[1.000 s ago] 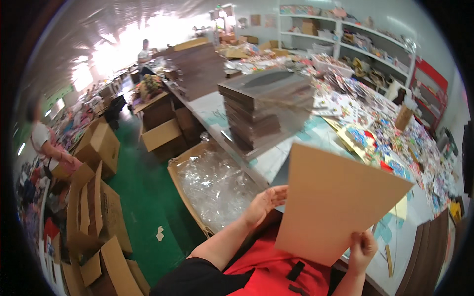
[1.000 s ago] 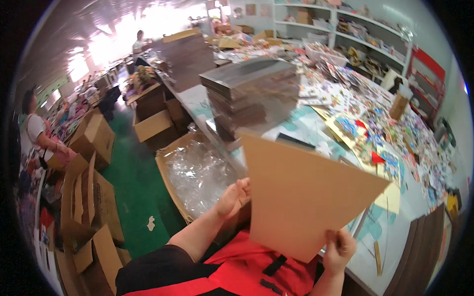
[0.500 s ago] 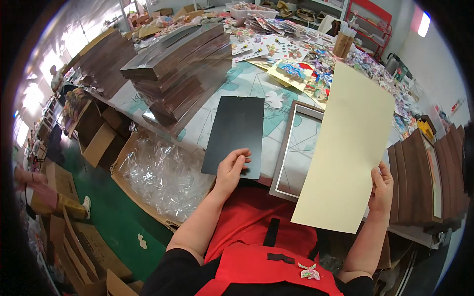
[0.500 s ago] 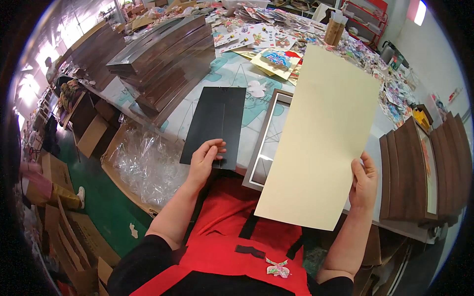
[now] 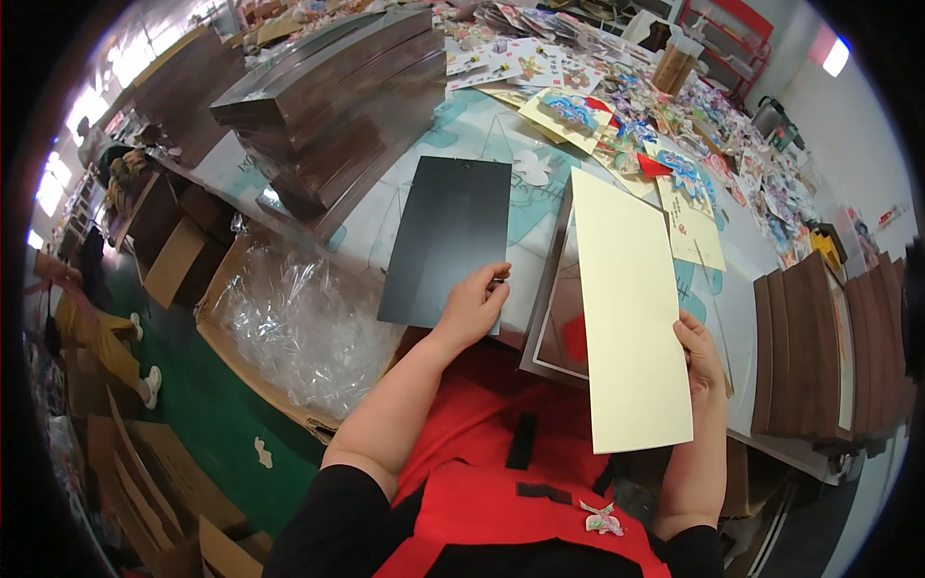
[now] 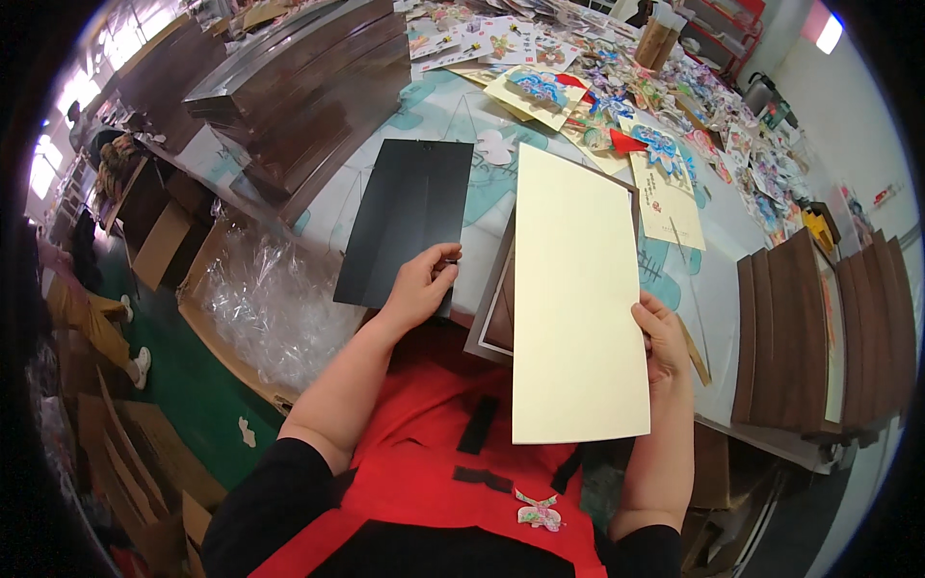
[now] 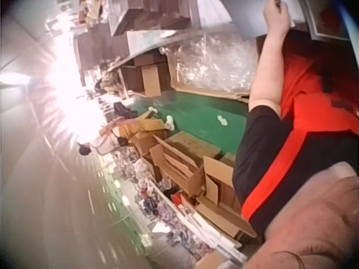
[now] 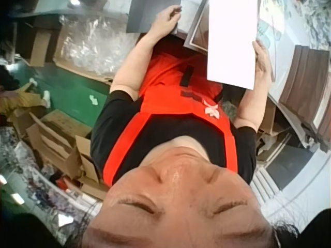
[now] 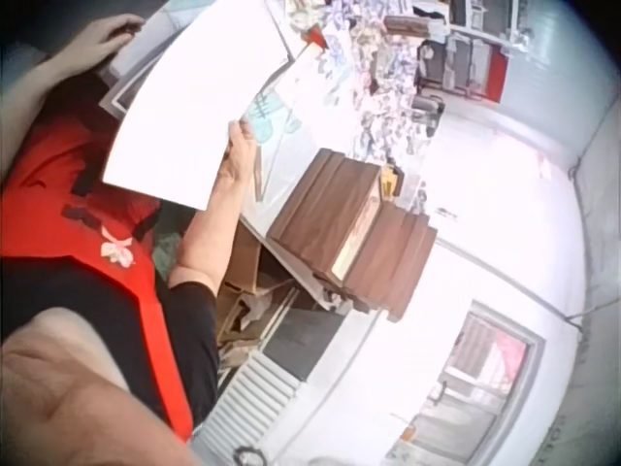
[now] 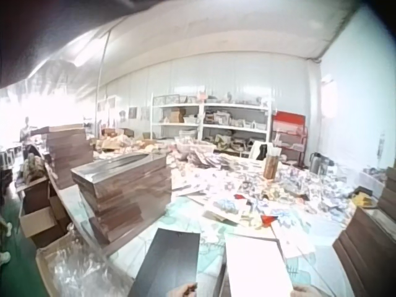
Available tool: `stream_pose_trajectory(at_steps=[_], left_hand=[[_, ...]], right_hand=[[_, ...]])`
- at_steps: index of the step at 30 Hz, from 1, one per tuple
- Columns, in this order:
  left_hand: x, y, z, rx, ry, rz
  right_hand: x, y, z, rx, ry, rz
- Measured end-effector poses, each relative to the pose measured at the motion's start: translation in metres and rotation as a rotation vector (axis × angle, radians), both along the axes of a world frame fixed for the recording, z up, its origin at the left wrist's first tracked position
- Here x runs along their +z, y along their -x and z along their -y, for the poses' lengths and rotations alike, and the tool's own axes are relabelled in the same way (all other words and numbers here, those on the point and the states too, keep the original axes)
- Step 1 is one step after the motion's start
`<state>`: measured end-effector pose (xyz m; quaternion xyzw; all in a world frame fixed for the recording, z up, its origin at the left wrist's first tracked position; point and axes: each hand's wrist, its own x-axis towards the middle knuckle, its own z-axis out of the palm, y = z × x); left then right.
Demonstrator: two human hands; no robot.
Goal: The person assembles decorative picture frames by placing a printed card into a frame, closing it with a backing board, and smoothing the edges with a wooden tool. They repeat this process for multiple frames, occasionally flipping them to inspect the front.
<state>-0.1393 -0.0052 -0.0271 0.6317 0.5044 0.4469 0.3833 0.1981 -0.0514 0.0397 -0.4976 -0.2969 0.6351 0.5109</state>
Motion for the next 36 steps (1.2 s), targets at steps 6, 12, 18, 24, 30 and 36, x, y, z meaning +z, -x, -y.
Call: stream_pose_trajectory(at_steps=[6, 12, 18, 24, 30, 36], left_hand=[[-0.006, 0.001, 0.0, -0.008, -0.034, -0.006], [-0.003, 0.001, 0.0, -0.017, -0.092, -0.039], [-0.003, 0.002, 0.001, -0.021, -0.071, -0.036], [-0.001, 0.001, 0.002, -0.013, -0.084, -0.057], [-0.002, 0.0, 0.003, -0.008, -0.081, -0.062], [-0.001, -0.001, 0.003, -0.002, -0.086, -0.053]], right_hand=[[-0.015, -0.015, -0.021, -0.054, -0.004, 0.092], [-0.017, -0.014, -0.038, -0.075, 0.012, 0.255], [-0.018, -0.013, -0.05, -0.062, 0.007, 0.313], [-0.019, -0.014, -0.055, -0.055, 0.003, 0.352], [-0.019, -0.014, -0.054, -0.057, 0.011, 0.328], [-0.017, -0.011, -0.054, -0.034, -0.012, 0.382]])
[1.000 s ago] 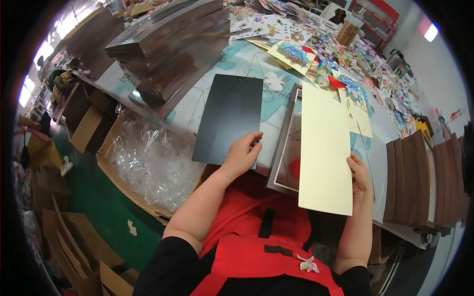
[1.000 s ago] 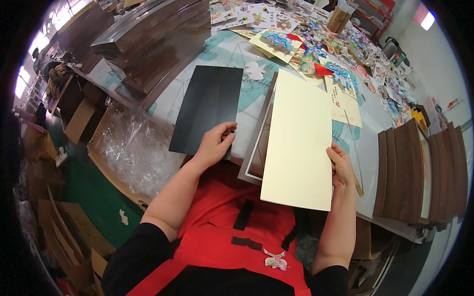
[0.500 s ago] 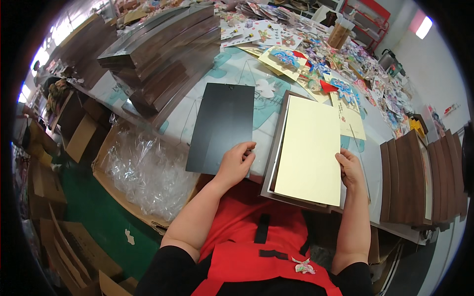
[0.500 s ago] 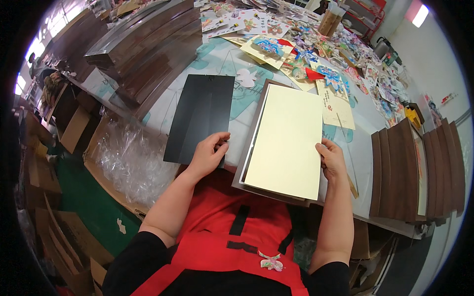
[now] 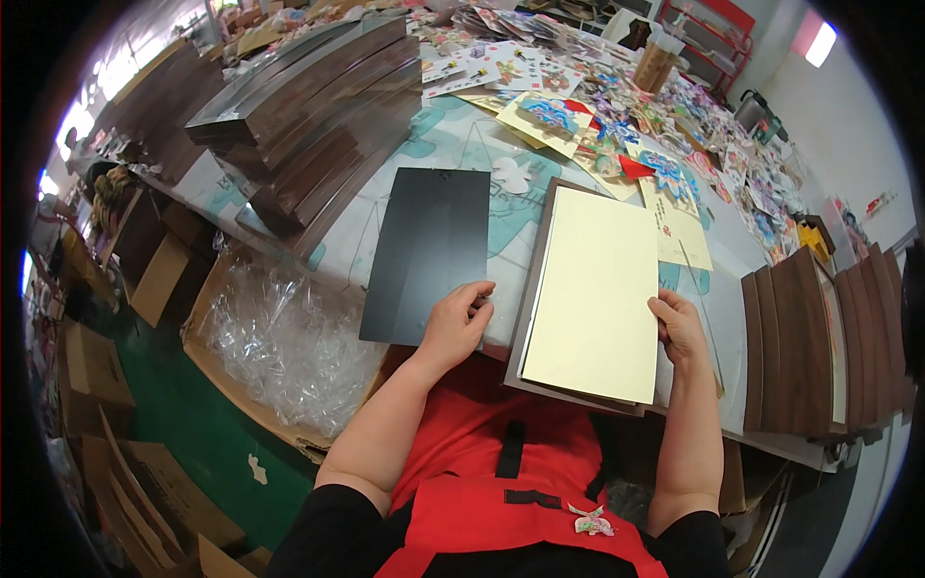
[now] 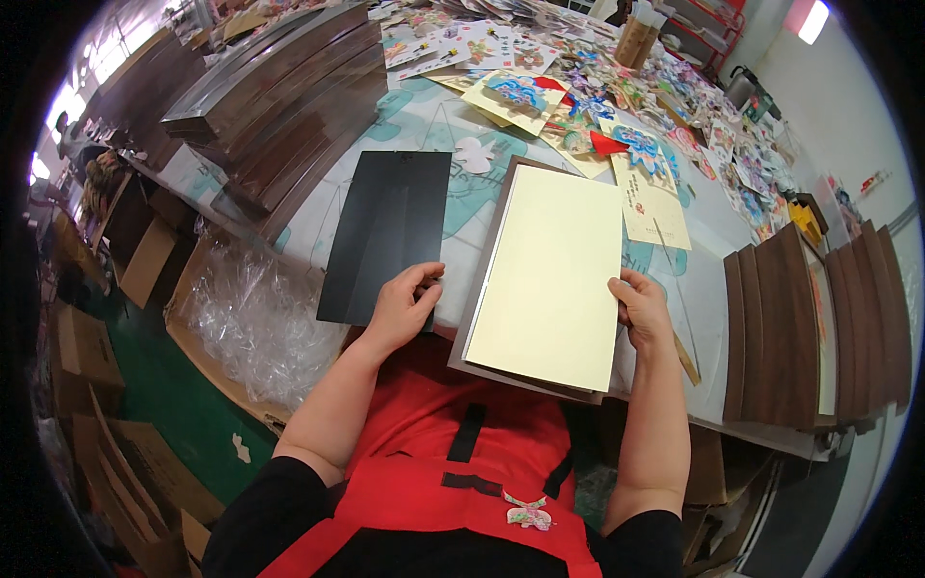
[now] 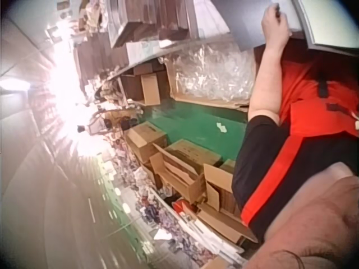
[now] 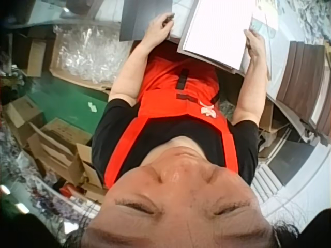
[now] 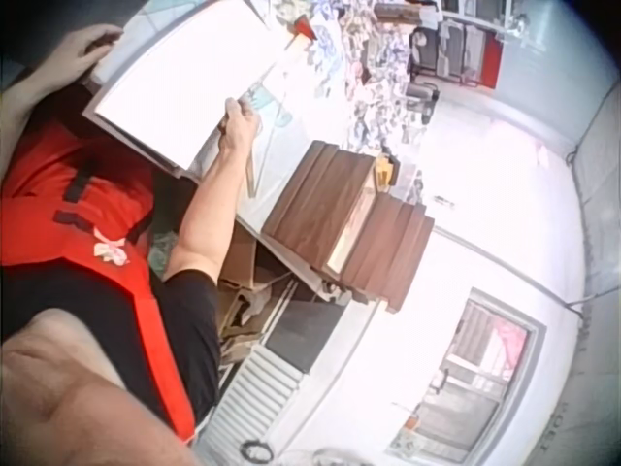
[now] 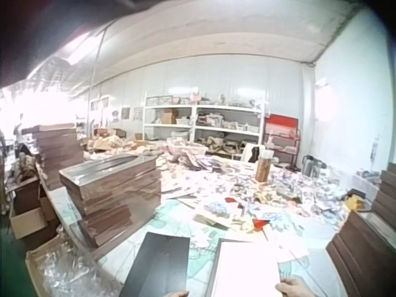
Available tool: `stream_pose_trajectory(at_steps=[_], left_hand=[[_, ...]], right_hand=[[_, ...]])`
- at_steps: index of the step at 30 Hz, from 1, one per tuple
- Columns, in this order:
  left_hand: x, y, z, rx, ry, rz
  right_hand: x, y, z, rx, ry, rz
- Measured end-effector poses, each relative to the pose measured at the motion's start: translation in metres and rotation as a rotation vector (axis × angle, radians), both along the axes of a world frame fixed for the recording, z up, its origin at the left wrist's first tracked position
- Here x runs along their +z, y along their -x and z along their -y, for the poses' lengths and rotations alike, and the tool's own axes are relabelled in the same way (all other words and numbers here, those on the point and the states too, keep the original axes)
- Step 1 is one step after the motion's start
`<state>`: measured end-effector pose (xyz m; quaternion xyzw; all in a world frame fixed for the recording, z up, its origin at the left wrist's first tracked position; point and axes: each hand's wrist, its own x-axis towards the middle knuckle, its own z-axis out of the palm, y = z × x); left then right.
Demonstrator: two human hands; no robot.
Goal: The person assembles decorative picture frames by placing a printed card into a frame, closing it with a backing board, and smoothing the edges with a wooden tool. They repeat this process for multiple frames, occasionally flipping them to inspect the front.
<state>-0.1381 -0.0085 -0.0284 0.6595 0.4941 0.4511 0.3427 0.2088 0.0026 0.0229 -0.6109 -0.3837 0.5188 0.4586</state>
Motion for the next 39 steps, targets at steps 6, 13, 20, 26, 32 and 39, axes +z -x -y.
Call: stream_pose_trajectory(at_steps=[6, 13, 20, 26, 32, 39], left_hand=[[0.001, 0.0, 0.0, -0.004, 0.001, -0.018], [-0.001, -0.001, 0.0, 0.002, -0.006, -0.013], [0.0, -0.002, 0.0, 0.002, -0.009, -0.023], [0.0, -0.002, 0.001, 0.005, -0.017, -0.04], [0.008, -0.003, 0.004, -0.029, -0.066, -0.068], [0.03, -0.017, 0.042, -0.309, -0.242, -0.156]], right_hand=[[0.0, -0.001, 0.001, -0.002, -0.001, -0.015], [0.003, 0.003, 0.002, 0.008, -0.005, -0.013], [0.0, 0.002, 0.001, 0.014, -0.012, 0.086], [0.015, 0.021, 0.006, -0.003, -0.061, 0.234], [0.0, 0.01, 0.005, -0.004, -0.202, 0.543], [0.004, 0.029, 0.022, 0.054, -0.443, 1.037]])
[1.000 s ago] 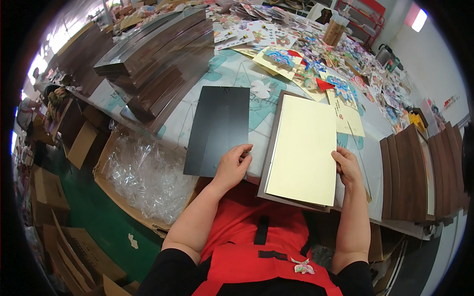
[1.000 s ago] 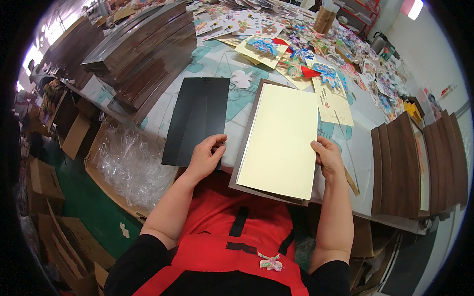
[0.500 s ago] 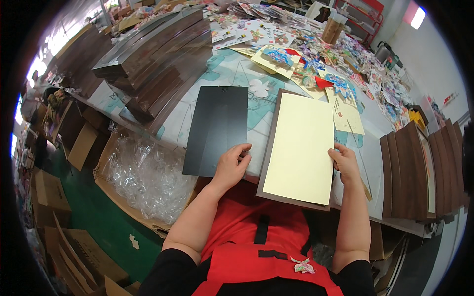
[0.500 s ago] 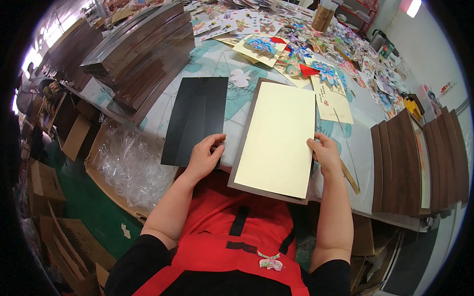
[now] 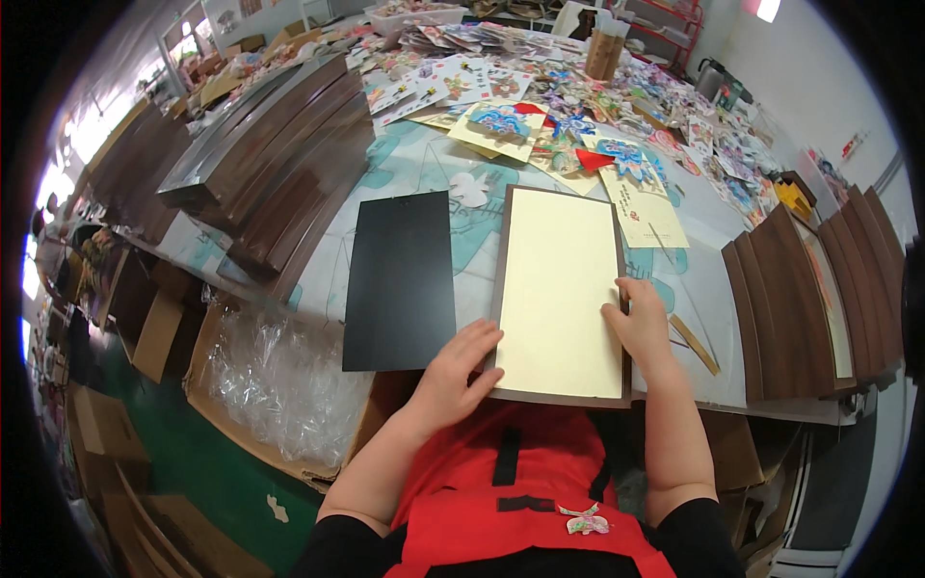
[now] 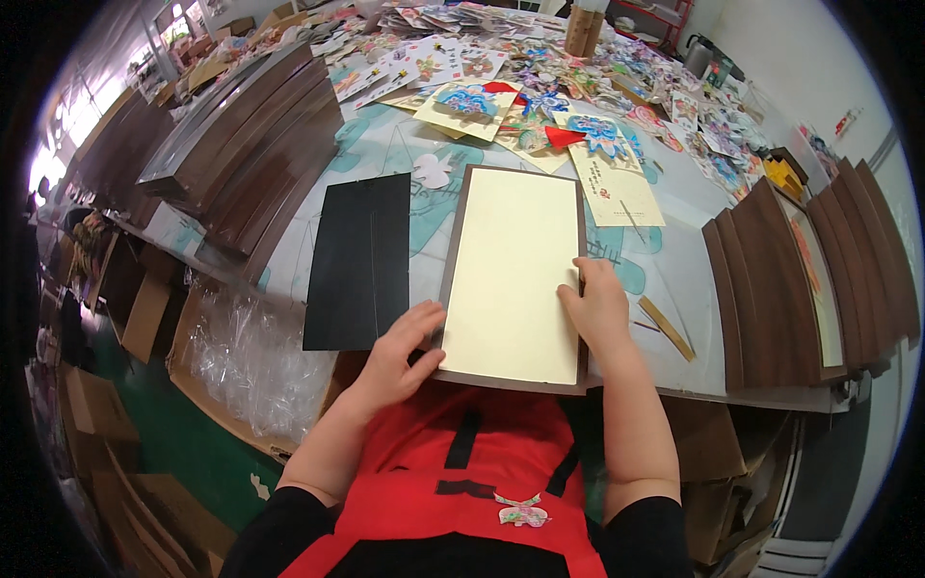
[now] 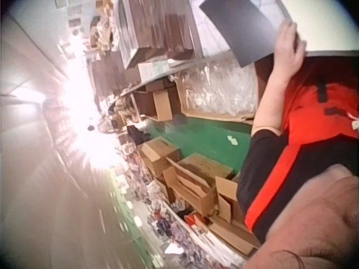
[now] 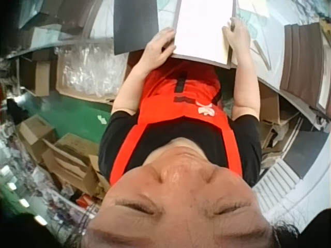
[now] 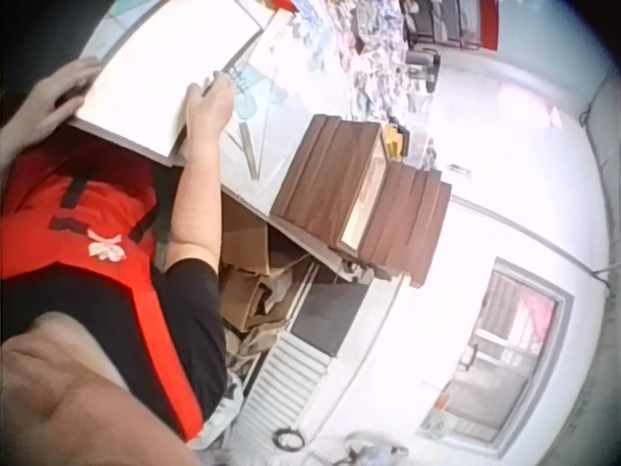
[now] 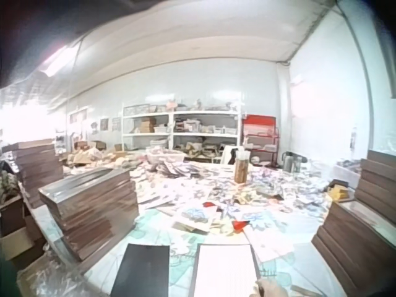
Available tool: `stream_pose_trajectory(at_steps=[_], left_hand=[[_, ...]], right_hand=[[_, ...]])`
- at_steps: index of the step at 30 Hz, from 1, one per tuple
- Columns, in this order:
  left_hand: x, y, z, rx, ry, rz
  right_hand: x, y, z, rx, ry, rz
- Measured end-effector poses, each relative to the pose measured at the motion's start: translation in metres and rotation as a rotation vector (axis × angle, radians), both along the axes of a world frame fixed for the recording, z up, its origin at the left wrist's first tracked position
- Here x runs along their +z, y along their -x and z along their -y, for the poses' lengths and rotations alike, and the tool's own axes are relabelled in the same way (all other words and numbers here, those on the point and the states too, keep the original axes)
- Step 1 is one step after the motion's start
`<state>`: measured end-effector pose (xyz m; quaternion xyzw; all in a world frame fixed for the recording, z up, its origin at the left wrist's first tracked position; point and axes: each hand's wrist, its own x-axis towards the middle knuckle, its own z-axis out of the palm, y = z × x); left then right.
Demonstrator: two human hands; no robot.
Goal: The person assembles decorative picture frames by placing a printed card into a frame, closing it with a backing board, and smoothing the edges with a wooden tool. They repeat this process for multiple frames, occasionally flipping them to inspect the front.
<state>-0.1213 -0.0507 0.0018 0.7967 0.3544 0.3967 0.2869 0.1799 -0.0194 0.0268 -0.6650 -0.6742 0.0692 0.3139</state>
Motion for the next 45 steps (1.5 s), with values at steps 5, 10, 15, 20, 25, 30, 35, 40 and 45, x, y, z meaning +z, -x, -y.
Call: stream_pose_trajectory(at_steps=[5, 10, 15, 20, 25, 30, 35, 40, 45], left_hand=[[-0.003, -0.009, 0.004, -0.056, -0.042, -0.11], [-0.009, -0.014, 0.003, -0.076, -0.084, -0.162], [-0.01, -0.017, 0.005, -0.08, -0.088, -0.185], [-0.012, -0.015, 0.006, -0.065, -0.069, -0.227], [-0.009, -0.008, 0.007, -0.006, -0.067, -0.192], [-0.004, 0.058, 0.001, 0.525, -0.138, -0.206], [-0.056, 0.138, 0.008, 0.901, 0.127, -0.028], [-0.055, 0.13, 0.012, 0.67, 0.8, 0.752], [-0.044, 0.124, 0.007, 0.493, 0.776, 1.049]], right_hand=[[-0.003, 0.007, -0.011, 0.113, -0.048, 0.131], [-0.011, 0.0, -0.075, 0.138, 0.021, 0.244], [-0.003, 0.014, -0.127, 0.104, 0.111, 0.452], [0.024, 0.038, -0.131, 0.169, 0.501, 0.369], [0.006, 0.025, -0.111, 0.22, 0.293, 0.35], [-0.008, -0.008, -0.052, 0.305, 0.074, 0.083], [0.011, -0.011, 0.04, 0.219, 0.077, 0.056], [-0.008, -0.001, 0.063, 0.188, 0.062, -0.04], [-0.014, -0.004, 0.079, 0.059, -0.164, -0.161]])
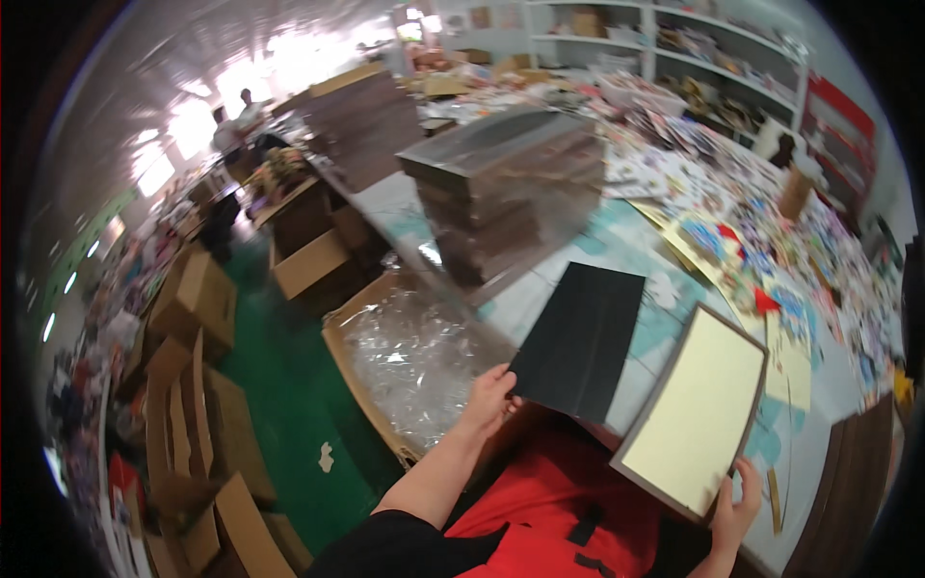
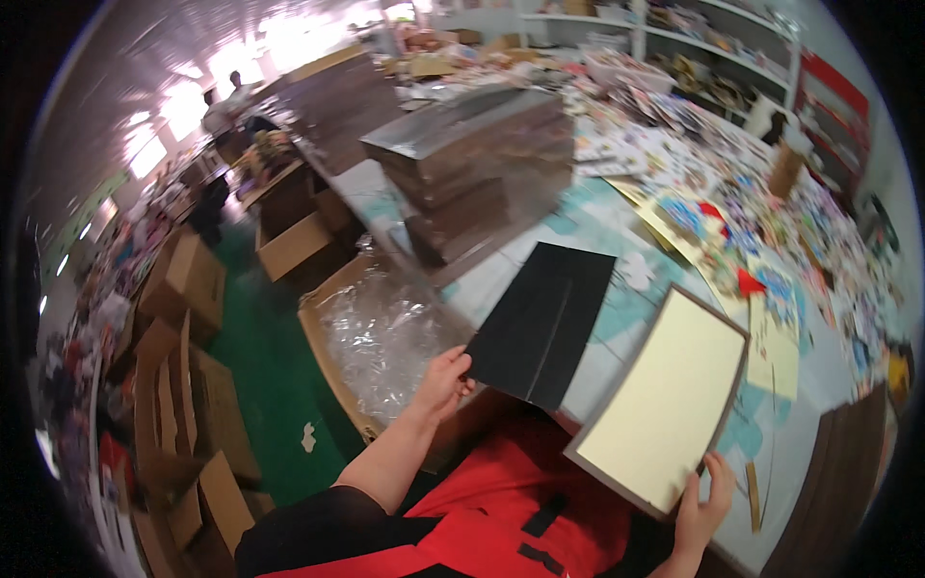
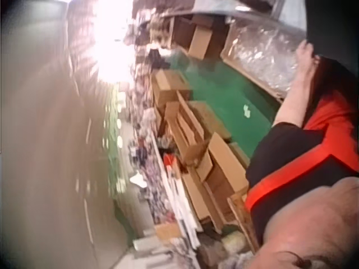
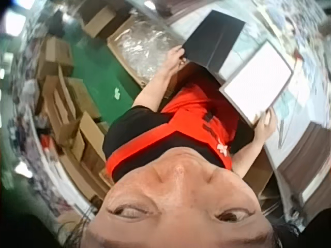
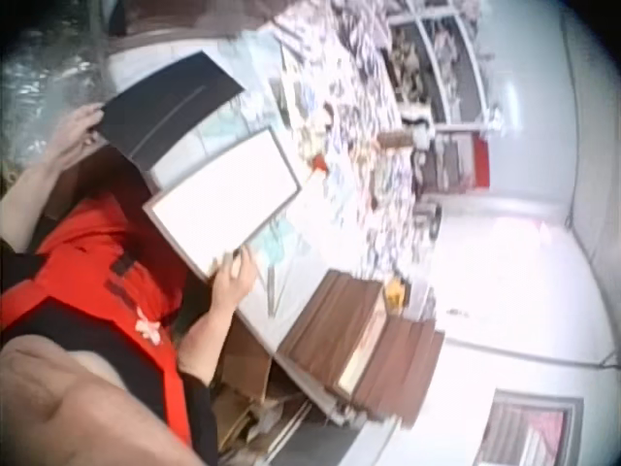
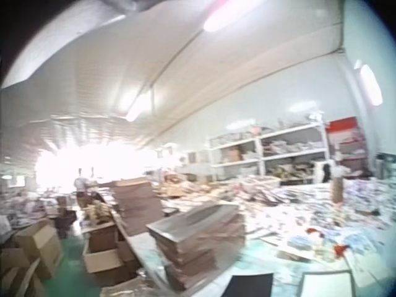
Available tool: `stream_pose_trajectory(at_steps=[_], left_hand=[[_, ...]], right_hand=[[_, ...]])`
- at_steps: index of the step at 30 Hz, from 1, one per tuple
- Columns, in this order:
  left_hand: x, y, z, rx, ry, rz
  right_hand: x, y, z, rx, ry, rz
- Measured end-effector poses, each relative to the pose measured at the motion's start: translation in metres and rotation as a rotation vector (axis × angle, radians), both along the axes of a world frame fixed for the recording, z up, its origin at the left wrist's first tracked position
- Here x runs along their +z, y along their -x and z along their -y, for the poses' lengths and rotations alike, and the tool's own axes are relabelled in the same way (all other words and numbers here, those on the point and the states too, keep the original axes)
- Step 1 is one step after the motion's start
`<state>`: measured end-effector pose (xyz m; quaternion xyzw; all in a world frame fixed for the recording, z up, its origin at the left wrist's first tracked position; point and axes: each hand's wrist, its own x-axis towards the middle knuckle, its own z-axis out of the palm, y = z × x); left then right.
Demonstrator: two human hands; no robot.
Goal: The person assembles decorative picture frames by placing a printed card into a frame, closing it with a backing board, and smoothing the edges with a wooden tool. They repeat this process for multiple frames, occasionally flipping them to inspect the front.
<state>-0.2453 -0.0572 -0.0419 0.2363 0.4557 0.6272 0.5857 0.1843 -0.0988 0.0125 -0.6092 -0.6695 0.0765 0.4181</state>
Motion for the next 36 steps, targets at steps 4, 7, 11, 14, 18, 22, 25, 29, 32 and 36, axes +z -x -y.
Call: stream_pose_trajectory(at_steps=[4, 7, 11, 14, 18, 22, 25, 29, 32, 36], left_hand=[[0.026, -0.009, 0.024, -0.012, -0.097, 0.119], [0.038, -0.031, 0.035, -0.137, -0.173, 0.121], [0.058, -0.078, 0.045, -0.381, -0.147, 0.073], [0.053, -0.108, 0.047, -0.521, -0.198, 0.036], [0.051, -0.117, 0.033, -0.356, -0.566, -0.632], [0.039, -0.114, 0.018, -0.267, -0.488, -0.827], [0.028, -0.117, 0.017, -0.358, -0.525, -0.852], [0.027, -0.128, 0.016, -0.5, -0.572, -0.885], [0.028, -0.132, 0.013, -0.556, -0.59, -0.939], [0.025, -0.133, 0.013, -0.589, -0.6, -0.974]], right_hand=[[0.002, 0.011, 0.003, 0.077, 0.239, -0.406], [0.035, 0.048, 0.01, 0.193, 0.519, -0.613], [0.014, 0.061, 0.012, 0.491, 0.438, -0.941], [0.046, 0.083, 0.017, 0.246, 0.239, -1.137], [0.045, 0.042, 0.014, 0.315, 0.219, -0.986], [0.025, 0.012, 0.006, 0.175, 0.236, -0.919], [0.024, 0.015, -0.008, 0.154, 0.249, -0.872], [0.019, 0.021, -0.02, 0.154, 0.309, -0.964], [0.02, 0.019, -0.026, 0.199, 0.363, -0.975], [0.022, 0.017, -0.029, 0.207, 0.407, -0.958]])
